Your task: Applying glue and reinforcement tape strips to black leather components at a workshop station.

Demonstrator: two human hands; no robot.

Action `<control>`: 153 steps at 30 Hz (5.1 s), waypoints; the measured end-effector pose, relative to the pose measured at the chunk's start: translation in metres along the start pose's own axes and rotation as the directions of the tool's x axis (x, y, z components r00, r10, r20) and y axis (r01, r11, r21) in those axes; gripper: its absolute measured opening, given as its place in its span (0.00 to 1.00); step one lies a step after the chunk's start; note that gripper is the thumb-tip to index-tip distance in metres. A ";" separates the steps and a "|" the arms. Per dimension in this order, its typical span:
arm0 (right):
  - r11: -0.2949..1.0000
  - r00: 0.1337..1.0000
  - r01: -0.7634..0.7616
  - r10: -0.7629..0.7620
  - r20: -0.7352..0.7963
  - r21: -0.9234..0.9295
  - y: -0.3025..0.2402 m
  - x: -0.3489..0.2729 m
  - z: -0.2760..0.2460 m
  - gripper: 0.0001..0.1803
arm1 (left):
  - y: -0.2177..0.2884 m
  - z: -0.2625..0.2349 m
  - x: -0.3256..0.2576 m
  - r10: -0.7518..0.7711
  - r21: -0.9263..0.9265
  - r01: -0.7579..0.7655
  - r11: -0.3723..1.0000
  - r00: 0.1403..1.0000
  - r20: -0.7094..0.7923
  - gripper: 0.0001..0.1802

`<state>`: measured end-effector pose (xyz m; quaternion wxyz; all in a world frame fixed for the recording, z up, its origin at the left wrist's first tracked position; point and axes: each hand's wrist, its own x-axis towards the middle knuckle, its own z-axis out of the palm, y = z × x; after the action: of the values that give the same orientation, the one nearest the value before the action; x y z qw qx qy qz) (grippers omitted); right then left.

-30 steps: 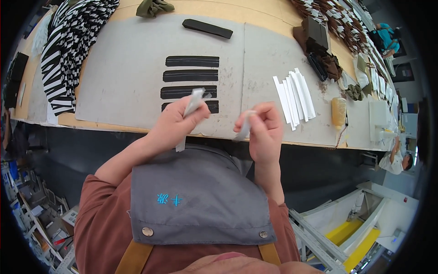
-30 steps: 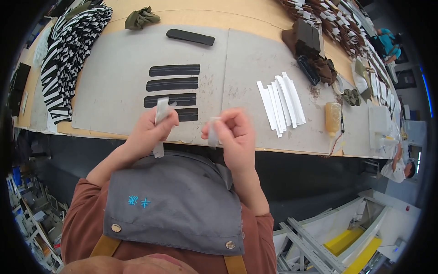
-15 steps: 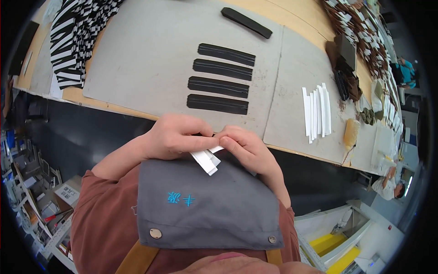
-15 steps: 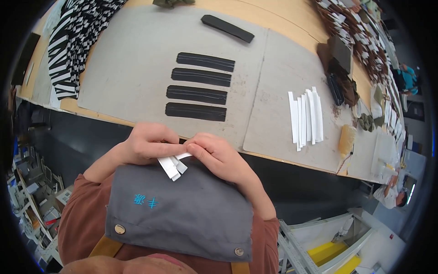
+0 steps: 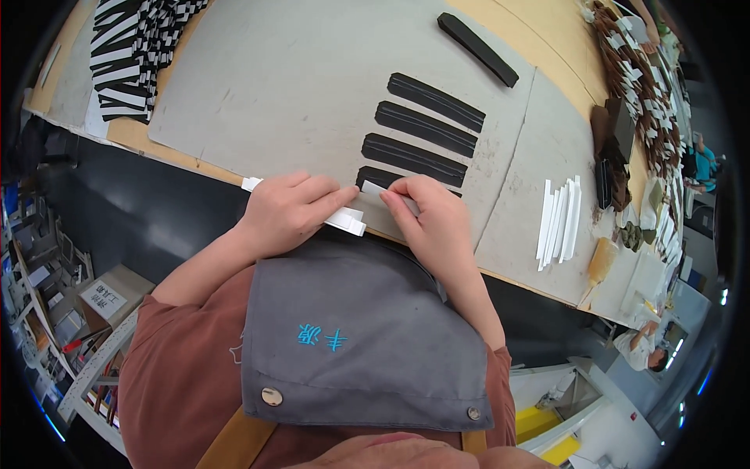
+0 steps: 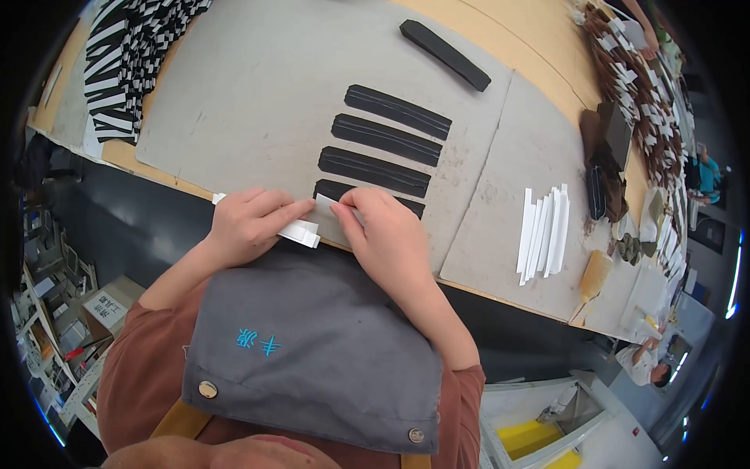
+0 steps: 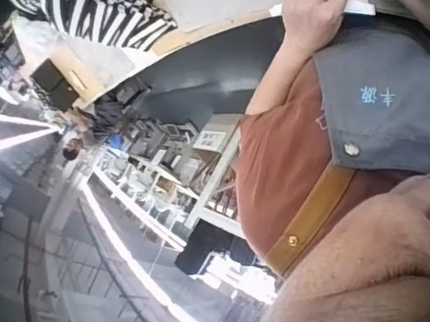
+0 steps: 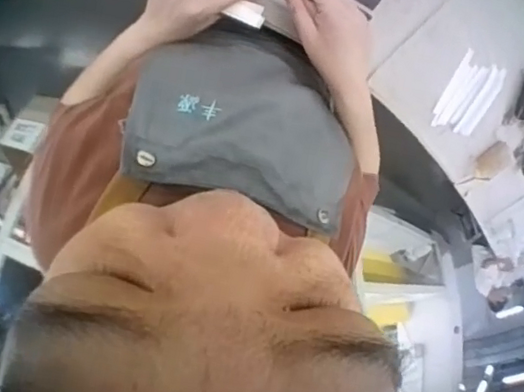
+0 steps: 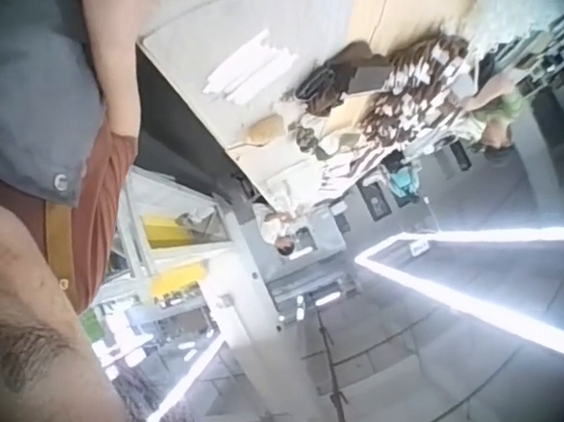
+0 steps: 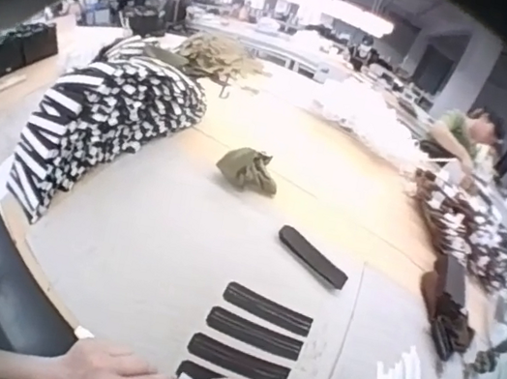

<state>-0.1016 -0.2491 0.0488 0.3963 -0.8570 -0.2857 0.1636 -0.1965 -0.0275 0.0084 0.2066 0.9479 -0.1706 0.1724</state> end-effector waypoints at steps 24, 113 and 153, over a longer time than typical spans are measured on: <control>0.965 0.999 -0.042 0.036 -0.027 -0.257 -0.002 0.020 0.019 0.08 | -0.008 0.004 0.004 -0.026 -0.048 0.025 0.999 1.000 -0.015 0.24; 0.936 0.902 -0.101 -0.056 -0.428 -0.337 0.073 -0.081 -0.010 0.24 | 0.040 0.006 0.063 -0.076 -0.367 0.154 0.917 0.973 0.218 0.19; 0.931 0.987 -0.140 0.105 0.118 0.338 -0.005 -0.038 -0.029 0.10 | 0.030 -0.015 0.063 -0.042 -0.722 0.345 0.599 0.914 0.403 0.07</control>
<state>-0.1180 -0.2873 0.0732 0.5151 -0.7812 -0.2175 0.2774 -0.1565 -0.0624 0.0563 0.5815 0.7906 -0.1560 -0.1114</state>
